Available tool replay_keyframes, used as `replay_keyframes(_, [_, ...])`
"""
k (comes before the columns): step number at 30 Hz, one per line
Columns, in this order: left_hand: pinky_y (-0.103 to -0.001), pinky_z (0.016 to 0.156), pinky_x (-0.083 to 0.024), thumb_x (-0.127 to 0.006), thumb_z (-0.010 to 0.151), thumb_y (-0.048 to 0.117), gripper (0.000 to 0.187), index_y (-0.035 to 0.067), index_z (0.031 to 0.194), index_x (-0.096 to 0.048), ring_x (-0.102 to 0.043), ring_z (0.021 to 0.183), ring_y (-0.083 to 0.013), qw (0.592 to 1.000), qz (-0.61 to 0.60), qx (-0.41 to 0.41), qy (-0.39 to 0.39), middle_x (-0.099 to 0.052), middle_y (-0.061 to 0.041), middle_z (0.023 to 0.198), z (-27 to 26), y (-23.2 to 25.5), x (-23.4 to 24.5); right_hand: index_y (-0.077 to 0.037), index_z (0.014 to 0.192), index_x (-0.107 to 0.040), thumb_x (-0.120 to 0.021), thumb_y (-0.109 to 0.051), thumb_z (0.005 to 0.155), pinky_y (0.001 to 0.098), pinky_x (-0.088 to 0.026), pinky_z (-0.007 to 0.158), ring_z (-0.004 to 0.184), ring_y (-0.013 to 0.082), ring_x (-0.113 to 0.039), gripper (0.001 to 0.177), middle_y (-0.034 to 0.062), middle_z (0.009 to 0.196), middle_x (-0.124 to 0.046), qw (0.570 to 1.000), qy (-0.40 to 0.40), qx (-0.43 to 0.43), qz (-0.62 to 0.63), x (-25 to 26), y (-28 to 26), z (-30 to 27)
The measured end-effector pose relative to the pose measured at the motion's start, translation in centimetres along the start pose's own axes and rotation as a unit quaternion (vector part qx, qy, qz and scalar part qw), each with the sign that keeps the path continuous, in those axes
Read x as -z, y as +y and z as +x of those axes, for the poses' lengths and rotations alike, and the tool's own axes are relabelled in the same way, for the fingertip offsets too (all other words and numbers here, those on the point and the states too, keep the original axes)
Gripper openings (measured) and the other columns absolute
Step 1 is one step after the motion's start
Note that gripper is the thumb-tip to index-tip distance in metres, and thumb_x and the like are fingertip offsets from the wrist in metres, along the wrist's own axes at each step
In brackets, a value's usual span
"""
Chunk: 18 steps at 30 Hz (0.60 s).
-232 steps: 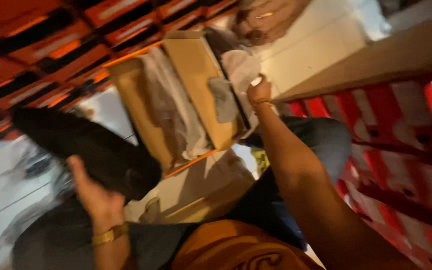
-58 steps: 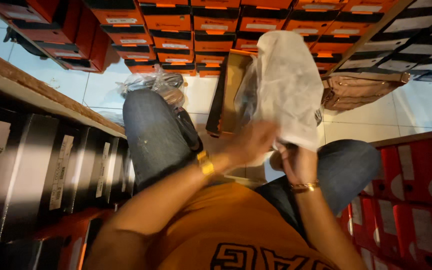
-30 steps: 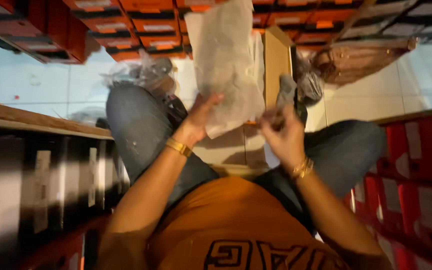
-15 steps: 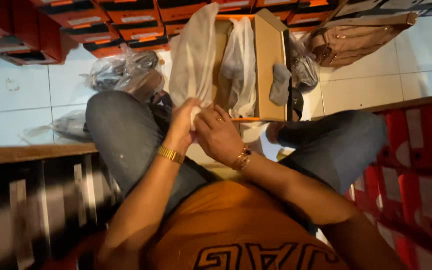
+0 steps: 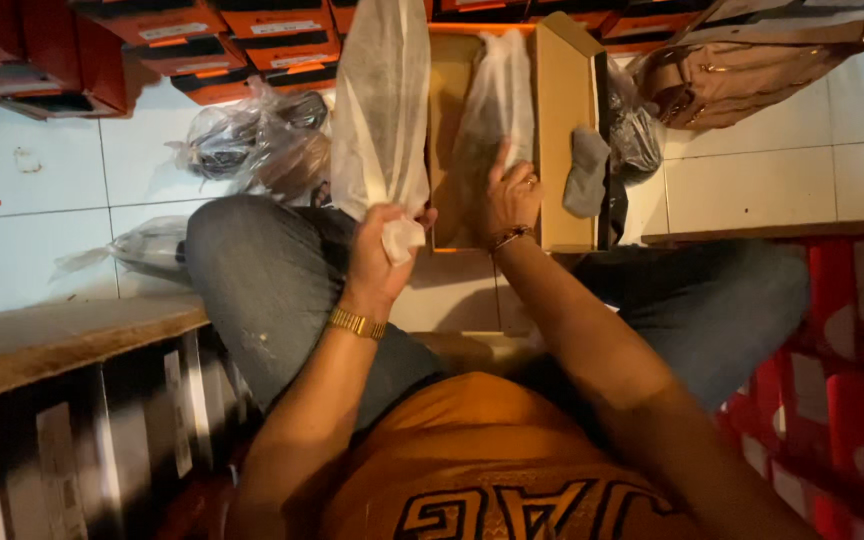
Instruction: The person cleans a shoe by hand using a cloth after removing it from its box and protective bag.
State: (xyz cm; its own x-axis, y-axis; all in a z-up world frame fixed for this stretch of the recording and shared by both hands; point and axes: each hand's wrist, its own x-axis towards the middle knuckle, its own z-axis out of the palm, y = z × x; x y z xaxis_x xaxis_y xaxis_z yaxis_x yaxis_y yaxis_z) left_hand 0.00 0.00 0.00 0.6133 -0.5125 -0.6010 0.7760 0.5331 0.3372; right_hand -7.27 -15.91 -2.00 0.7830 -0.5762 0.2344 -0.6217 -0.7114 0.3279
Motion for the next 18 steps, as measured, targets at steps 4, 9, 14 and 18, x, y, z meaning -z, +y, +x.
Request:
replay_keyframes(4, [-0.048,0.095,-0.059,-0.069,0.081,0.005,0.036,0.002,0.117,-0.07,-0.073,0.102,-0.032,0.999,0.001,0.044,-0.032,-0.075,-0.02,0.112,0.4,-0.3,0.1,-0.012,0.16,-0.031,-0.05,-0.018,0.094,0.0317,-0.046,0.054,0.07,0.02,-0.059,0.07,0.0063,0.09,-0.052,0.998,0.047,-0.039,-0.001,0.3,-0.4,-0.1])
replay_keyframes(9, [-0.049,0.098,-0.058,-0.069,0.08,0.004,0.042,0.0,0.123,-0.069,-0.073,0.105,-0.0338,0.999,0.018,0.038,-0.035,-0.074,-0.022,0.116,0.2,-0.5,-0.3,-0.02,0.163,-0.021,-0.074,-0.057,0.074,0.0516,-0.059,0.059,0.076,0.0386,-0.071,0.11,0.0146,0.094,-0.058,0.946,-0.078,-0.148,0.278,0.9,2.4,2.3])
replay_keyframes(14, [-0.048,0.093,-0.062,-0.07,0.08,0.003,0.043,0.0,0.122,-0.07,-0.075,0.098,-0.0352,0.998,0.059,0.013,-0.034,-0.075,-0.022,0.111,0.0,-0.5,-0.1,-0.003,0.13,-0.067,-0.06,-0.027,0.102,0.0533,-0.054,0.067,0.079,0.0449,-0.067,0.038,0.0227,0.085,-0.063,0.805,-0.091,-0.028,0.586,0.5,12.7,5.0])
replay_keyframes(18, [-0.039,0.074,-0.062,-0.07,0.074,-0.002,0.026,0.01,0.097,-0.065,-0.069,0.075,-0.0208,0.992,0.107,-0.056,-0.024,-0.067,-0.004,0.083,-1.2,-3.1,-1.9,-0.018,0.121,-0.058,-0.041,-0.025,0.113,0.0315,-0.046,0.102,0.111,0.0146,-0.058,0.02,0.0001,0.121,-0.062,0.716,-0.14,-0.036,0.683,1.6,23.3,5.9])
